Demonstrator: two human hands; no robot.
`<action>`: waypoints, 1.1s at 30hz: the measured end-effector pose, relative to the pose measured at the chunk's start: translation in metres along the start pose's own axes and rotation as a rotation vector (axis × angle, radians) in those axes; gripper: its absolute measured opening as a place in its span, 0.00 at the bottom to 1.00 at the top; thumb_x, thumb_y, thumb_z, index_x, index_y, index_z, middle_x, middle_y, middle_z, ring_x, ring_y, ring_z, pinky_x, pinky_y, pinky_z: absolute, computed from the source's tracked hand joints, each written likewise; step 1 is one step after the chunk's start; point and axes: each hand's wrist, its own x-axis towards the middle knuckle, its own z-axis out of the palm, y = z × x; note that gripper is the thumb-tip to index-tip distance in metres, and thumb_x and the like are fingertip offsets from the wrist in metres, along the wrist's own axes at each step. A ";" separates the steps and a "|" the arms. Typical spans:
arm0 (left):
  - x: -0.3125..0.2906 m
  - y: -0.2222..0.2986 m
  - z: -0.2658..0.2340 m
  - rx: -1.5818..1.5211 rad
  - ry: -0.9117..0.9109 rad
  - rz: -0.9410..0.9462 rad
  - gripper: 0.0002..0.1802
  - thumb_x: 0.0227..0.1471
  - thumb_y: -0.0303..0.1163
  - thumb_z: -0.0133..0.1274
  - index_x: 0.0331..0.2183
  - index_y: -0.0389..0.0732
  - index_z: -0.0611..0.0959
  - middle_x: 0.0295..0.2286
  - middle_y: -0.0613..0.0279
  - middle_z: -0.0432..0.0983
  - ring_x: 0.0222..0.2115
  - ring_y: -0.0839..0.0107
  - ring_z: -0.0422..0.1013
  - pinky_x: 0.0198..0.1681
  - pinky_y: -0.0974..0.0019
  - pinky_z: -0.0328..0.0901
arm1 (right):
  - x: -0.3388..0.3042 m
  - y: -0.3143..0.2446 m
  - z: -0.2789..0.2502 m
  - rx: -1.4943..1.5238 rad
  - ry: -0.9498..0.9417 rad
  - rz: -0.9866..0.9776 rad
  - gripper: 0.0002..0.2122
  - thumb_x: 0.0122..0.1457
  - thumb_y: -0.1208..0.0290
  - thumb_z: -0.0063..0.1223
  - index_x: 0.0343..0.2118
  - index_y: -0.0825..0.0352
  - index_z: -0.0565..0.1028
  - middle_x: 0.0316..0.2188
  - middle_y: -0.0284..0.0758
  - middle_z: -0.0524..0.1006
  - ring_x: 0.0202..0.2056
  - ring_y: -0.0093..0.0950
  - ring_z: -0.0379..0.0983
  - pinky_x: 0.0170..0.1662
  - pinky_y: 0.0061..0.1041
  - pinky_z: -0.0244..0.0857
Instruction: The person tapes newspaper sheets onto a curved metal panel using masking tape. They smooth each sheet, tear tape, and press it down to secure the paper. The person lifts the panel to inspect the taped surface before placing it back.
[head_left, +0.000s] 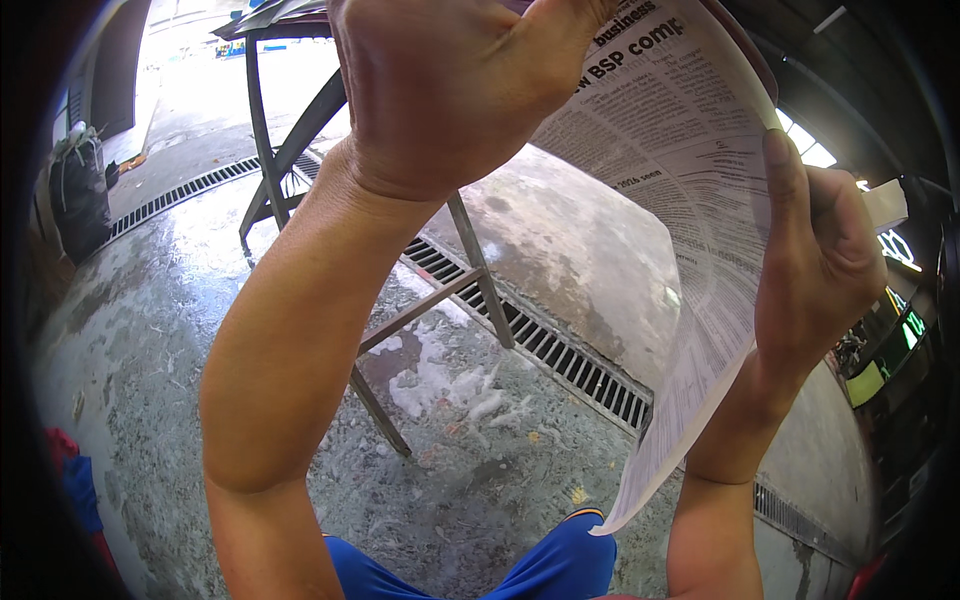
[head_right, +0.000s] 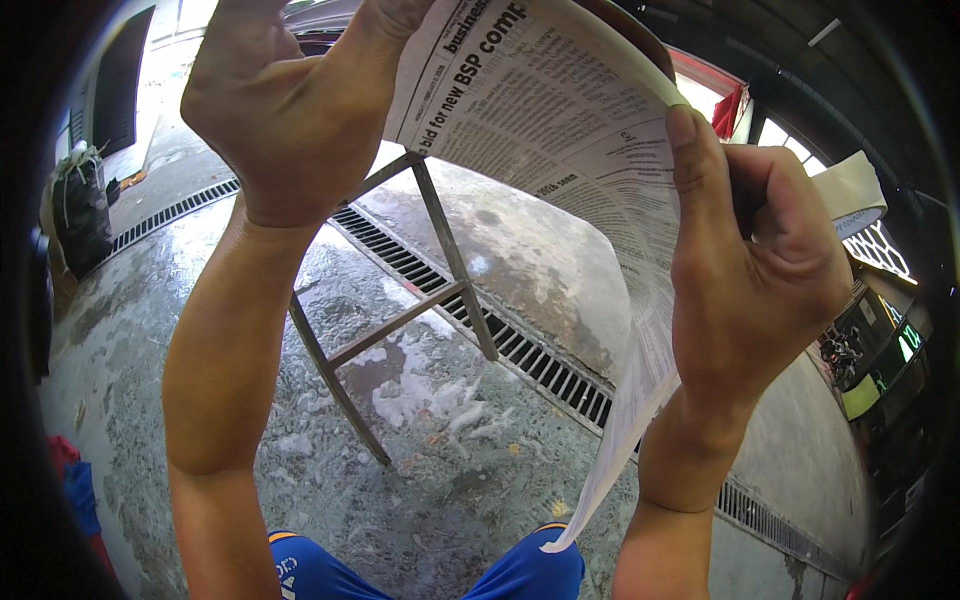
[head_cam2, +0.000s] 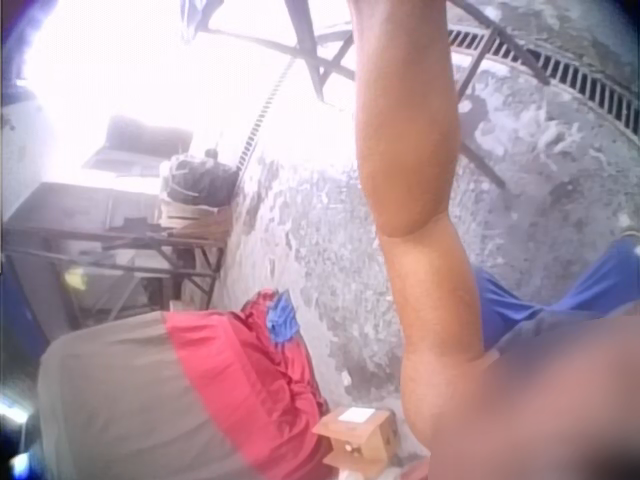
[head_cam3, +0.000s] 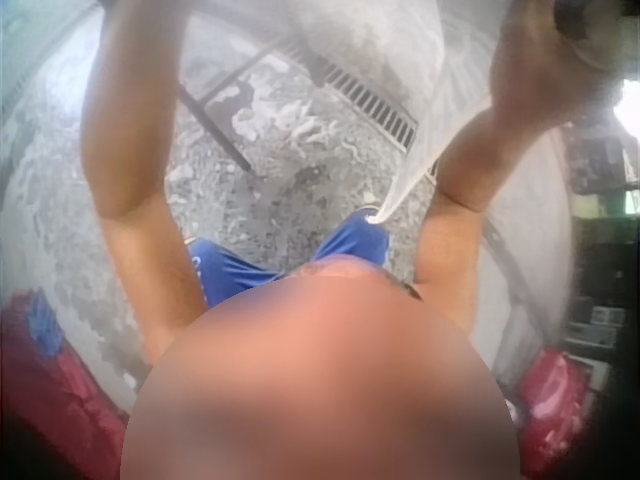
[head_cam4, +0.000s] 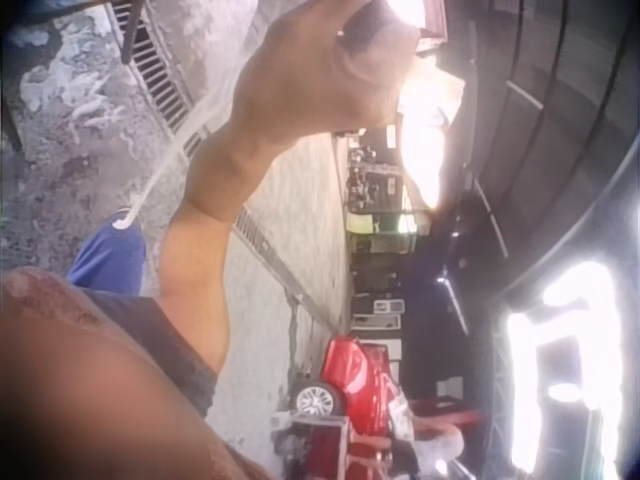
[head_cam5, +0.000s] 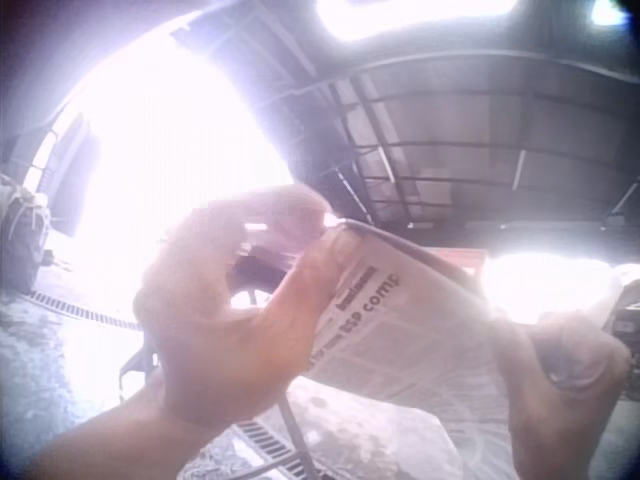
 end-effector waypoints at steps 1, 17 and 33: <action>0.001 0.001 0.000 0.014 0.003 0.007 0.07 0.55 0.21 0.65 0.38 0.33 0.86 0.31 0.54 0.85 0.28 0.71 0.83 0.28 0.74 0.77 | 0.000 0.000 0.000 -0.008 -0.001 -0.011 0.07 0.63 0.73 0.66 0.28 0.66 0.82 0.22 0.26 0.81 0.25 0.10 0.72 0.32 0.11 0.62; 0.032 -0.041 -0.003 0.210 -0.080 0.815 0.11 0.48 0.17 0.66 0.38 0.34 0.88 0.31 0.52 0.86 0.29 0.65 0.83 0.30 0.68 0.78 | 0.001 0.003 0.001 -0.026 0.021 -0.017 0.10 0.63 0.69 0.68 0.26 0.65 0.82 0.19 0.24 0.78 0.23 0.09 0.68 0.30 0.11 0.58; 0.032 -0.037 -0.004 0.097 -0.181 0.702 0.15 0.47 0.15 0.66 0.40 0.33 0.88 0.30 0.53 0.84 0.26 0.67 0.81 0.26 0.70 0.75 | 0.005 -0.003 0.002 -0.169 0.040 0.000 0.14 0.62 0.65 0.69 0.22 0.64 0.81 0.15 0.24 0.76 0.19 0.08 0.65 0.27 0.10 0.54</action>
